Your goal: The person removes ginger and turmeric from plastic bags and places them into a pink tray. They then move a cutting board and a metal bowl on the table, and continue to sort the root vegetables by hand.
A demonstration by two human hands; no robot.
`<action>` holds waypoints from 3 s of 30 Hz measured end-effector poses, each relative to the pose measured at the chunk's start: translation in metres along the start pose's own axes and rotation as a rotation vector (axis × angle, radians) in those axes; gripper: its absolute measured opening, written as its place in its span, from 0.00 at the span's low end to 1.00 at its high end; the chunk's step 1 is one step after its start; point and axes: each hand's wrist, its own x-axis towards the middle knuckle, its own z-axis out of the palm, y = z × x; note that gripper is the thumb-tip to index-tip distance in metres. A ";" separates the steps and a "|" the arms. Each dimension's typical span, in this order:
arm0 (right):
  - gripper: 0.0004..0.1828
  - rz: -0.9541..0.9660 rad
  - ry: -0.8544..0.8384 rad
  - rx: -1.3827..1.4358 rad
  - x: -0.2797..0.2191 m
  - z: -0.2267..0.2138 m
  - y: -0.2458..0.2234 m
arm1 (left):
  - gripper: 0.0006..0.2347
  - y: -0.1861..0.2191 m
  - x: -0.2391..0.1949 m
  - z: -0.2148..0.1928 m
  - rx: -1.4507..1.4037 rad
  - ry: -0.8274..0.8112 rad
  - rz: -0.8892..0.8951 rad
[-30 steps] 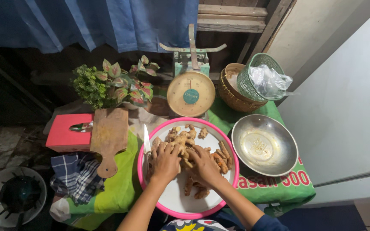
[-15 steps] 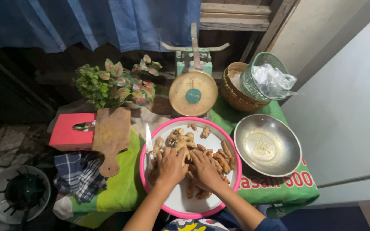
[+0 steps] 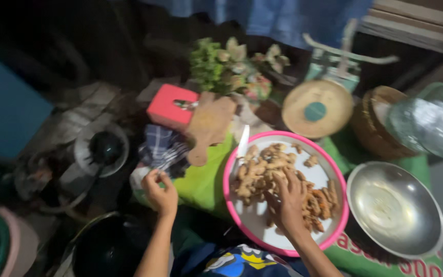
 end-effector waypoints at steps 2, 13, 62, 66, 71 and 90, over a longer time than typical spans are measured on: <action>0.30 0.016 -0.040 0.028 0.004 0.005 -0.012 | 0.05 -0.054 -0.006 -0.007 0.043 0.032 -0.205; 0.31 -0.025 -0.147 0.130 0.014 0.022 -0.048 | 0.10 -0.050 -0.046 0.000 0.488 -1.508 -0.314; 0.23 0.341 -0.060 -0.076 -0.084 -0.129 0.064 | 0.06 0.311 -0.113 0.111 -0.284 -1.121 0.735; 0.34 0.393 -0.088 -0.042 -0.074 -0.125 0.069 | 0.10 0.300 -0.115 0.117 -0.132 -1.154 0.742; 0.41 0.287 -0.135 -0.036 -0.048 -0.116 0.064 | 0.25 0.290 -0.114 0.126 -0.211 -1.027 0.828; 0.36 0.382 -0.089 -0.135 -0.059 -0.148 0.120 | 0.26 0.336 -0.172 0.151 -0.324 -1.162 0.926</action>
